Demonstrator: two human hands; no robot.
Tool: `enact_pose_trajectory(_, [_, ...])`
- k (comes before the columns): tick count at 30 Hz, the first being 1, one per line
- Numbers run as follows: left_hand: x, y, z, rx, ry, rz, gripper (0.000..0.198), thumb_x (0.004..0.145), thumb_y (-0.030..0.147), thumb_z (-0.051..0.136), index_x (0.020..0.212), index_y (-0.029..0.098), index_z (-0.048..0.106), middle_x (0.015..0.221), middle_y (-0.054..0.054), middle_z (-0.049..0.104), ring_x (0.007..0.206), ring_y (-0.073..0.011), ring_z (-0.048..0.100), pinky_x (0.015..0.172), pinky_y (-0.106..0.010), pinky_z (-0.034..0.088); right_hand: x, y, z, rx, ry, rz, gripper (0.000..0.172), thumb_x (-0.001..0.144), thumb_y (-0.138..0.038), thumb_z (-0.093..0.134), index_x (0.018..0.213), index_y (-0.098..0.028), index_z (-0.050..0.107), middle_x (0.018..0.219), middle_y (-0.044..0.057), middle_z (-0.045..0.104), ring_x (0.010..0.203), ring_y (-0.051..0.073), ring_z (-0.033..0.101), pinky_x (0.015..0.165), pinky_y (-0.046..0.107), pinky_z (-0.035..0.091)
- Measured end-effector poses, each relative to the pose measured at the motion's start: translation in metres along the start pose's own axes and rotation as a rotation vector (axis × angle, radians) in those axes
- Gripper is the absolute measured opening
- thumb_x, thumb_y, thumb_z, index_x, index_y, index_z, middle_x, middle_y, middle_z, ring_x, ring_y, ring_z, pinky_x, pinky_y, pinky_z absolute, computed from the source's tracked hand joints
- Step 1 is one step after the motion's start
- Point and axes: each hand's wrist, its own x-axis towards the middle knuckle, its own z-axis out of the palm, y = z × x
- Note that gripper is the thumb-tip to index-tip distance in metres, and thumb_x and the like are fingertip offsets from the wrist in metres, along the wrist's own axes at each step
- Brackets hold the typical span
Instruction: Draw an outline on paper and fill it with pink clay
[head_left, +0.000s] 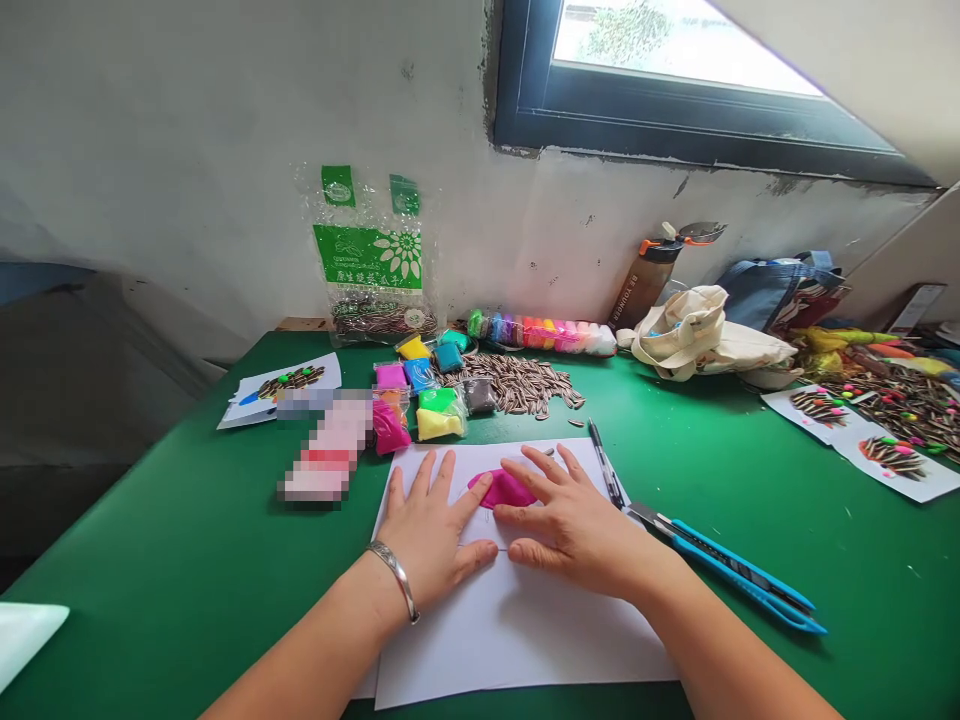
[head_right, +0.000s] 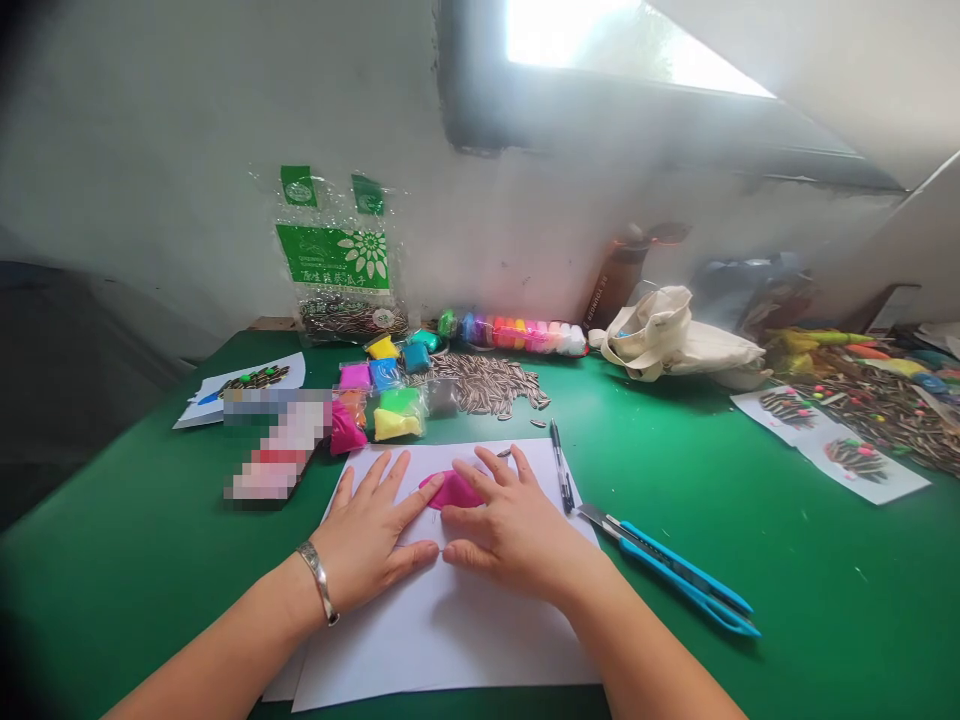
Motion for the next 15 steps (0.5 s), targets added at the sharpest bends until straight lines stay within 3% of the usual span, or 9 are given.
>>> enact_pose_trajectory(6, [-0.001, 0.000, 0.001, -0.012, 0.004, -0.006, 0.068, 0.079, 0.058, 0.053, 0.140, 0.042, 0.028, 0.152, -0.012, 0.020, 0.139, -0.0379, 0.008, 0.103, -0.067, 0.006, 0.000, 0.005, 0.001, 0.007, 0.029, 0.045, 0.049, 0.086, -0.063, 0.037, 0.129, -0.043, 0.048, 0.152, 0.001, 0.022, 0.139, 0.034, 0.015, 0.107, 0.063, 0.007])
enact_pose_trajectory(15, [-0.001, -0.001, 0.002, -0.017, 0.006, -0.011, 0.068, 0.079, 0.059, 0.052, 0.140, 0.042, 0.028, 0.153, -0.011, 0.020, 0.139, -0.0382, 0.008, 0.104, -0.067, 0.005, -0.001, 0.014, -0.001, -0.057, 0.068, 0.113, 0.045, 0.089, -0.060, 0.035, 0.126, -0.043, 0.052, 0.151, 0.000, 0.027, 0.138, 0.035, 0.017, 0.105, 0.066, 0.009])
